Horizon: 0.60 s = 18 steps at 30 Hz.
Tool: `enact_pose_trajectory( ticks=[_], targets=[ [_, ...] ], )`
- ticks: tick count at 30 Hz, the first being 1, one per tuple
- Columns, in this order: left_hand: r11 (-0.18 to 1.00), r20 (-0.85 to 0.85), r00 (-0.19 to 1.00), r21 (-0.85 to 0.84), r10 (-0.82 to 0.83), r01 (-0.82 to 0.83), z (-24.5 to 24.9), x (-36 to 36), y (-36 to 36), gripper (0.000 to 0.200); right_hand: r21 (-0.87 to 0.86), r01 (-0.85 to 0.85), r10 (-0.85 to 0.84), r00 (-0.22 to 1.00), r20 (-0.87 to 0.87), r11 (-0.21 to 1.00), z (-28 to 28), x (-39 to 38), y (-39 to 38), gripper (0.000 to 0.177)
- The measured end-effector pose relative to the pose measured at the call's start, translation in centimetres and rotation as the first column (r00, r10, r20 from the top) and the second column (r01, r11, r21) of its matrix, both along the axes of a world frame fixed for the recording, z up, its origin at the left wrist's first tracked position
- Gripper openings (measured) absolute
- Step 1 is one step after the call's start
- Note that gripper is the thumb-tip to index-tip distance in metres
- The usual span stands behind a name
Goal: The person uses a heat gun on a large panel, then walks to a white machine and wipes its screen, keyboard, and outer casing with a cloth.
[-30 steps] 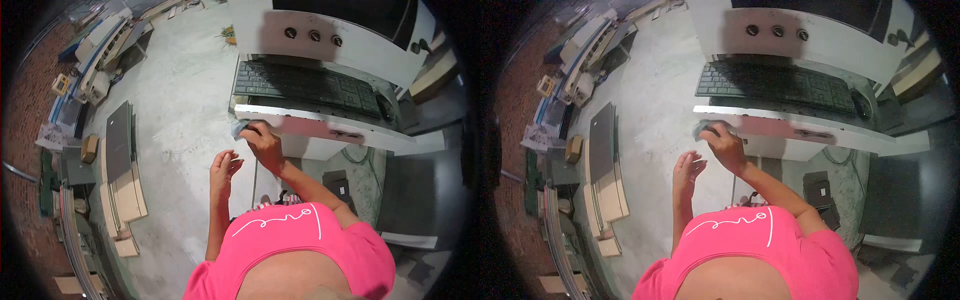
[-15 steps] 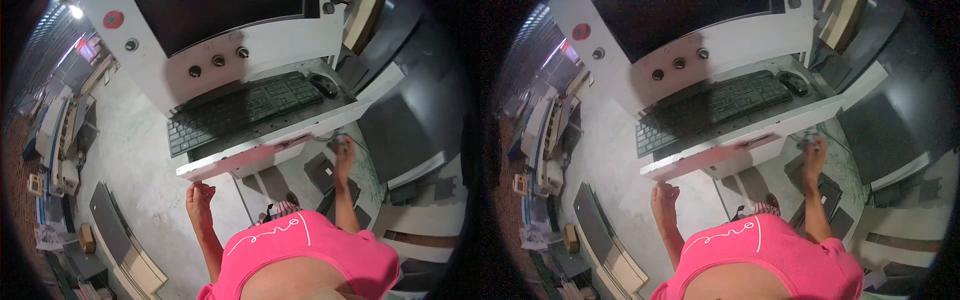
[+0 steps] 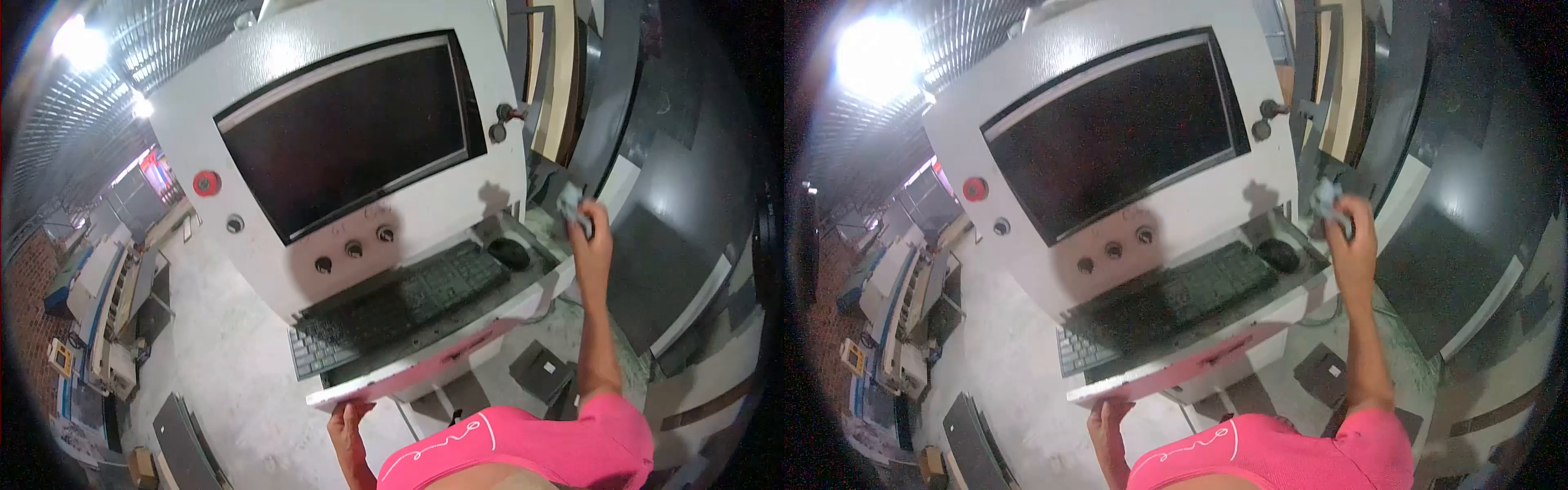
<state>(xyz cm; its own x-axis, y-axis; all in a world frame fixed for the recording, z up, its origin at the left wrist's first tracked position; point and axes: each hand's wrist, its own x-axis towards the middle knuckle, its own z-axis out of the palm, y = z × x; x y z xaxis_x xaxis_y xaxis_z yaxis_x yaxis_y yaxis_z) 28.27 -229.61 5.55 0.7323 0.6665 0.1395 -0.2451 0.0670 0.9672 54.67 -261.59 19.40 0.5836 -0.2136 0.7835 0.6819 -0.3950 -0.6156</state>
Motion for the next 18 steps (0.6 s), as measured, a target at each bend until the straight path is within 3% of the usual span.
enact_pose_trajectory(
  ticks=[3, 5, 7, 8, 11, 12, 15, 18],
  targets=[
    [0.999, 0.004, 0.999, -0.005, 0.052, -0.052, 0.2, 0.2, -0.7, 0.029, -0.156, 0.021, 0.013, 0.977, 0.213, 0.988, 9.3, 4.0, 0.6, 0.022],
    [0.998, -0.006, 0.998, 0.010, 0.069, -0.069, 1.0, 0.5, -1.6, 0.034, -0.156, -0.028, 0.084, 0.926, 0.367, 0.987, 14.2, 8.6, 1.6, 0.023],
    [0.974, 0.013, 0.987, -0.161, 0.162, -0.158, 2.2, 0.8, -2.8, 0.020, -0.190, -0.007, 0.092, 0.893, 0.441, 0.982, 18.5, 13.9, 2.6, 0.026],
    [0.990, 0.015, 0.993, -0.080, 0.119, -0.117, 0.9, 0.5, -2.2, 0.030, -0.180, 0.050, 0.028, 0.914, 0.404, 0.982, 20.2, 16.0, 3.3, 0.027],
    [0.991, 0.050, 0.990, -0.047, 0.130, -0.128, -0.3, 0.7, -2.0, 0.028, -0.162, 0.252, -0.185, 0.921, 0.343, 0.954, 24.2, 23.2, 5.0, 0.028],
    [0.986, 0.067, 0.985, -0.057, 0.161, -0.157, 0.0, 0.8, -2.3, 0.028, -0.086, 0.265, -0.206, 0.883, 0.422, 0.960, 25.0, 27.4, 5.2, 0.028],
    [0.977, 0.054, 0.979, -0.092, 0.197, -0.192, 0.9, 0.7, -3.0, 0.029, -0.048, 0.270, -0.247, 0.930, 0.273, 0.962, 27.1, 28.2, 7.7, 0.029],
    [0.968, 0.083, 0.971, -0.135, 0.224, -0.212, -0.6, 0.6, -2.9, 0.030, -0.078, 0.289, -0.245, 0.902, 0.356, 0.954, 26.8, 22.7, 13.9, 0.030]
  ],
)
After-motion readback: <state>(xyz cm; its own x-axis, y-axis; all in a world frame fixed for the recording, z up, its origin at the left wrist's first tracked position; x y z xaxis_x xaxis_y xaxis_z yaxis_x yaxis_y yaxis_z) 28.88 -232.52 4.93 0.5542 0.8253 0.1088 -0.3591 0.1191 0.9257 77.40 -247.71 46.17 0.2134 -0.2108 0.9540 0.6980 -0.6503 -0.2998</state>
